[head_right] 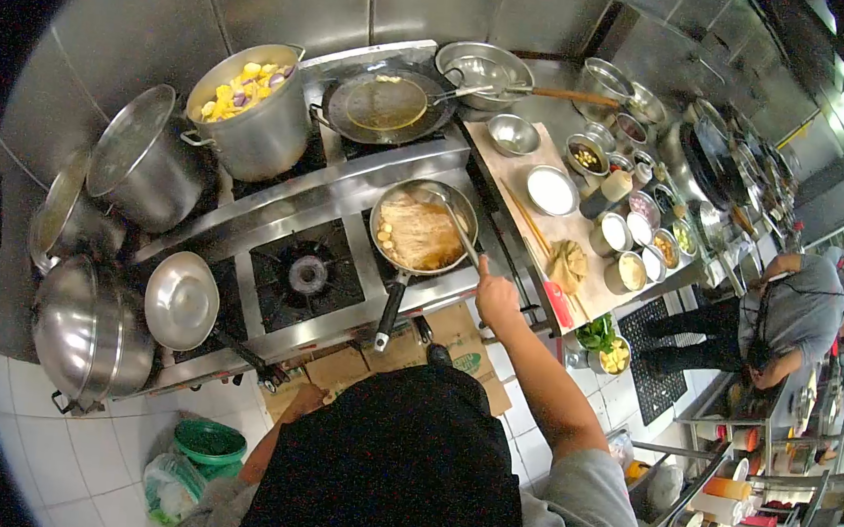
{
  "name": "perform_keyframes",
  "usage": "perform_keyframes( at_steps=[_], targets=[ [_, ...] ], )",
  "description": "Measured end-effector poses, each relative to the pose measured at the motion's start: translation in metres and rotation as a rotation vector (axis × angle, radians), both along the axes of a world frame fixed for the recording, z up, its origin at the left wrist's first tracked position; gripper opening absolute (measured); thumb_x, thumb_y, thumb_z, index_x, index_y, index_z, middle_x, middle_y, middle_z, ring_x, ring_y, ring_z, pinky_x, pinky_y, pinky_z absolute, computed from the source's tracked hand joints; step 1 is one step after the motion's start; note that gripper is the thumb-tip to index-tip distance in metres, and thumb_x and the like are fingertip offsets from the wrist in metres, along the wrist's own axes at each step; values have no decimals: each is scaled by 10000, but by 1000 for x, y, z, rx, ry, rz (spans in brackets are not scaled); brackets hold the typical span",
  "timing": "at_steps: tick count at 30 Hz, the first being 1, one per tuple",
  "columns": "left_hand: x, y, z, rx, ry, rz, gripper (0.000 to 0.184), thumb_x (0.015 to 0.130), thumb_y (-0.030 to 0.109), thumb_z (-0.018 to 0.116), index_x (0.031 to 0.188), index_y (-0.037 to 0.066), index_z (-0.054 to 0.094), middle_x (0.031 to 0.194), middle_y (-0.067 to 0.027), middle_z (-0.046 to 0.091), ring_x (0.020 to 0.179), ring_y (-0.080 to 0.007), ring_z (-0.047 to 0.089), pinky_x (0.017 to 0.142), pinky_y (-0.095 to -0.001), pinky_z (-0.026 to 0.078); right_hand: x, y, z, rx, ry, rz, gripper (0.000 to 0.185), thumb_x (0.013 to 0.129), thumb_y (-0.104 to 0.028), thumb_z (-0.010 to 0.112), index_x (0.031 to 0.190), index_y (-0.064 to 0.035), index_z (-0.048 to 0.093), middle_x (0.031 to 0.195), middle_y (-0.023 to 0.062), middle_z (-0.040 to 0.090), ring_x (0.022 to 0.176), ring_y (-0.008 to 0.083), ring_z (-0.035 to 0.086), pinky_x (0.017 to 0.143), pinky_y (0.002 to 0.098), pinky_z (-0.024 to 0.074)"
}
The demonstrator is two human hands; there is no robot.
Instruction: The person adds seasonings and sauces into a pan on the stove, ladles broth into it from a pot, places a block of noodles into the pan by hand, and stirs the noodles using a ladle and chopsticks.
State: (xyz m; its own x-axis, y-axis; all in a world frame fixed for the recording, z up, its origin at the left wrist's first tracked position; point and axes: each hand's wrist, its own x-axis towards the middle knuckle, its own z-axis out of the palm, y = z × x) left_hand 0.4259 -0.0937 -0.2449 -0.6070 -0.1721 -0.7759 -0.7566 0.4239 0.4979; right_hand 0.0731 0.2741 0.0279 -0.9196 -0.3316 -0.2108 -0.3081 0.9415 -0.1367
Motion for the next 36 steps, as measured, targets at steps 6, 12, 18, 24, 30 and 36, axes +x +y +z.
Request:
perform_keyframes(
  at_steps=[6, 12, 18, 24, 30, 36],
  targets=[
    [15, -10, -59, 263, 5, 318, 494, 1016, 361, 585, 794, -73, 664, 730, -199, 688, 622, -302, 708, 542, -434, 595, 7, -2, 1, -11, 42, -24, 660, 961, -196, 579, 1563, -123, 318, 914, 281, 691, 837, 438, 693, 763, 545, 554],
    [17, 0, -37, 180, 15, 252, 463, 1010, 348, 592, 891, -95, 659, 775, -203, 696, 644, -317, 717, 560, -455, 613, 9, 3, -10, -31, 12, -19, 682, 970, -214, 584, 1576, -139, 280, 902, 284, 692, 843, 447, 693, 767, 550, 551],
    [20, -9, -10, 83, 68, 3, 451, 1008, 345, 599, 870, -81, 652, 744, -197, 690, 641, -317, 718, 552, -441, 608, 16, 7, -22, -84, 17, -25, 659, 970, -218, 586, 1562, -136, 309, 860, 273, 694, 816, 446, 689, 745, 550, 544],
    [21, -11, -9, 176, -132, 285, 451, 1015, 350, 588, 853, -65, 661, 743, -192, 691, 647, -311, 718, 545, -434, 599, 45, -4, -43, 16, 27, 56, 619, 970, -213, 567, 1547, -154, 351, 853, 253, 698, 791, 414, 701, 710, 525, 553],
    [28, -10, 27, 143, -25, 158, 476, 1019, 358, 578, 841, -74, 671, 755, -195, 696, 653, -310, 719, 565, -425, 605, 35, 4, -7, 37, 42, 119, 683, 944, -193, 582, 1568, -177, 308, 874, 231, 707, 819, 407, 704, 731, 524, 559],
    [63, -16, -38, 54, 63, -8, 501, 1005, 381, 604, 782, -64, 662, 739, -194, 691, 624, -297, 708, 559, -446, 600, 23, 6, 13, 81, 76, 180, 731, 904, -123, 574, 1580, -149, 298, 840, 207, 707, 777, 378, 707, 702, 504, 565]
  ],
)
